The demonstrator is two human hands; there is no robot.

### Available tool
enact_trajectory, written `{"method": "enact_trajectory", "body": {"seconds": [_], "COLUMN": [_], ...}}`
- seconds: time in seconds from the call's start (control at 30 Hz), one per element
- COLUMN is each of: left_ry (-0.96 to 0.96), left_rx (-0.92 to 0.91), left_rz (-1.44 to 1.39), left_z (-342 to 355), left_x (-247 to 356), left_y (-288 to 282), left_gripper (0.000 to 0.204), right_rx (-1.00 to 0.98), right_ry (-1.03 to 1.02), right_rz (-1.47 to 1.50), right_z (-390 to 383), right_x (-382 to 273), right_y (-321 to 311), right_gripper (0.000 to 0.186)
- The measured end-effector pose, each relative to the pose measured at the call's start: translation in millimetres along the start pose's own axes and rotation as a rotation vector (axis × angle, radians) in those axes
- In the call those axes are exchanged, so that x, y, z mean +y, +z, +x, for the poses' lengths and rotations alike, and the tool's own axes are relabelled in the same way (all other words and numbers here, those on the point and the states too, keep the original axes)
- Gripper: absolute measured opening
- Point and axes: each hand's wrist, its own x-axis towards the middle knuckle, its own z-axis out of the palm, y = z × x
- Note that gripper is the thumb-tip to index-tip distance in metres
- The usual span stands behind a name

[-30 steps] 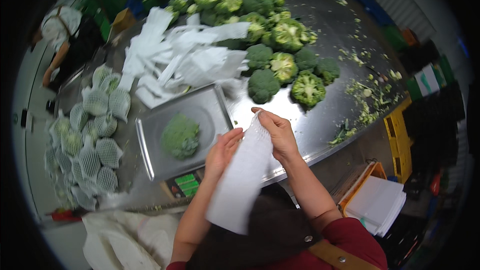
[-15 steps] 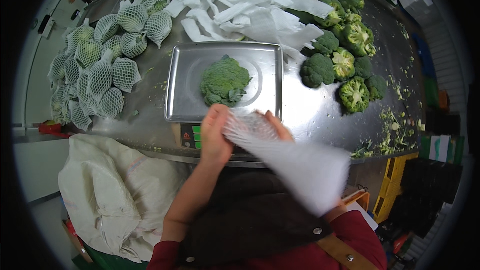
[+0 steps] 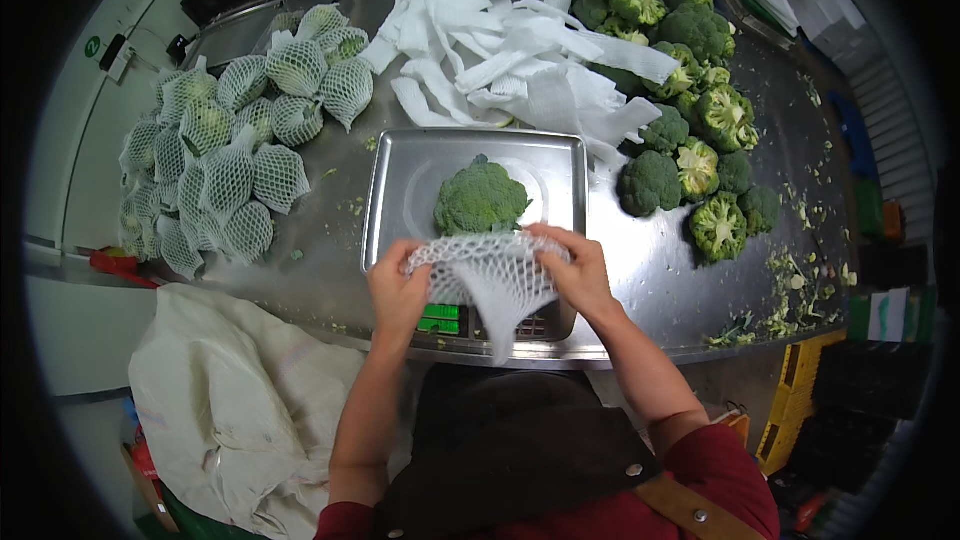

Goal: The person weighs broccoli heads on a digital scale and wraps each one in a white mesh protective sleeve.

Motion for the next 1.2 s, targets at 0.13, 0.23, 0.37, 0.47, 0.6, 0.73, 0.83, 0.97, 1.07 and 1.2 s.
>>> {"method": "enact_trajectory", "body": {"seconds": [0.13, 0.23, 0.37, 0.47, 0.6, 0.73, 0.83, 0.97, 1.07, 1.2], "left_ry": [0.115, -0.156, -0.109, -0.27, -0.773, -0.427, -0.404, -0.292, -0.235, -0.373], "left_rx": [0.13, -0.035, -0.281, -0.497, -0.405, -0.442, -0.17, 0.396, 0.533, 0.459], "left_rz": [-0.047, -0.298, -0.833, -1.122, -1.549, -1.68, -1.618, -1.412, -1.316, -1.166], "left_z": [46.9, 69.4, 30.2, -12.6, -30.2, -30.3, -5.6, 68.8, 125.9, 191.8], "left_x": [-14.3, -46.2, 6.3, 56.7, 16.0, 0.7, -12.0, -9.0, -30.1, -97.2], "left_y": [18.5, 29.4, 4.5, 3.2, 12.1, 13.2, 4.0, -45.0, -91.2, -133.2], "left_gripper": [0.018, 0.034, 0.044, 0.053, 0.062, 0.05, 0.052, 0.056, 0.06, 0.063], "right_rx": [0.412, 0.406, -0.085, -0.47, -0.307, -0.122, -0.194, -0.323, 0.361, 0.899], "right_ry": [-0.385, -0.219, -0.159, 0.226, 0.54, 0.591, 0.624, 0.316, 0.016, -0.091], "right_rz": [-0.321, -0.305, -0.153, 0.408, 1.149, 1.199, 1.01, 0.298, -0.124, -0.907], "right_z": [51.9, 48.0, -16.5, -24.2, -7.9, -2.6, -1.7, -1.4, 12.5, 43.9], "right_x": [1.2, 8.9, -53.7, -54.9, -32.9, 15.4, 27.8, -1.9, -5.8, 35.8], "right_y": [29.9, 26.3, 23.8, 24.9, 38.2, 73.5, 94.0, 57.2, -15.0, -126.7], "right_gripper": [0.029, 0.023, 0.018, 0.032, 0.048, 0.035, 0.034, 0.028, 0.02, 0.073]}}
